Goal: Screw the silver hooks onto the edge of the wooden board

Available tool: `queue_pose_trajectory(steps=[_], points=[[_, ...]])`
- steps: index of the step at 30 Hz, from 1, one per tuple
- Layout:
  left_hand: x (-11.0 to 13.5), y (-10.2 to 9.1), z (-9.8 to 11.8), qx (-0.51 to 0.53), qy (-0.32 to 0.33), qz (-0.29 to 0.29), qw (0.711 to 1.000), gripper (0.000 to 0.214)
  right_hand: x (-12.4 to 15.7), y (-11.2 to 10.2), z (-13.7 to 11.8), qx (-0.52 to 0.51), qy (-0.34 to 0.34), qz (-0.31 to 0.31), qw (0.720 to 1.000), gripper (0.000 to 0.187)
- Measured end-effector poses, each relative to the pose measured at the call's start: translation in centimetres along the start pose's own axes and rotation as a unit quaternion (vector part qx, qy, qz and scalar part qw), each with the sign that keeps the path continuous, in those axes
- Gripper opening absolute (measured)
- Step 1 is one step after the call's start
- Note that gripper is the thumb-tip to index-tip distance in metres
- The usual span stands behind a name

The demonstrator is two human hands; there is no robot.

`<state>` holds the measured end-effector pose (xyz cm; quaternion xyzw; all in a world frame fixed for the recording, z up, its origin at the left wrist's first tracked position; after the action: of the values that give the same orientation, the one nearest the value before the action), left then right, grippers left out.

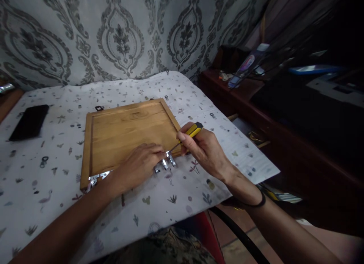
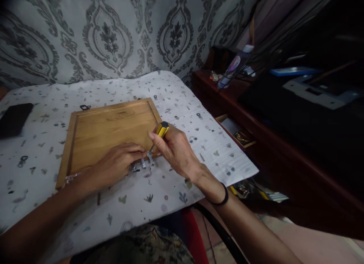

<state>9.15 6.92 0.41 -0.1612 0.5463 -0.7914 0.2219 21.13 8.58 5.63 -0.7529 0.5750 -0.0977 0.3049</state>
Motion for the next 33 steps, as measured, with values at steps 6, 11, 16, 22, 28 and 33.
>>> queue_pose_trajectory(steps=[6,11,16,22,28,33], points=[[0.1,0.1,0.0,-0.007,0.006,0.013,1.0,0.031,0.4,-0.3,1.6,-0.071,0.021,0.06,0.995,0.056],[0.0,0.1,-0.1,0.002,0.004,0.003,1.0,0.029,0.4,0.0,0.2,-0.069,-0.013,0.03,0.997,0.046],[-0.1,0.1,-0.2,0.019,0.0,-0.005,1.0,0.028,-0.1,0.3,-1.3,-0.046,-0.032,-0.02,0.998,0.044],[-0.1,0.3,-0.3,0.013,-0.002,-0.003,1.0,0.027,-0.1,0.4,-1.2,-0.045,-0.018,-0.007,0.999,0.042],[0.0,0.5,-0.2,0.006,0.011,0.003,1.0,0.017,-0.4,0.4,-0.9,-0.04,-0.024,0.015,0.999,0.047],[0.1,0.5,-0.2,-0.007,0.015,0.009,1.0,0.022,-0.3,0.0,-0.5,-0.063,-0.01,0.036,0.997,0.043]])
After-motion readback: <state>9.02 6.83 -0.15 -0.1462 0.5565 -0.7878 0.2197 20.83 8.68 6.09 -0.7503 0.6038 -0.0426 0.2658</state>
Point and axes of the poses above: each hand's wrist, its own x-axis away from the middle knuckle, its own y-axis out of the palm, z = x × y, the point moved 10 cm from there along -x, towards the middle knuckle, and after that the axes turned 10 degrees about -z, right-handed, at the moved point
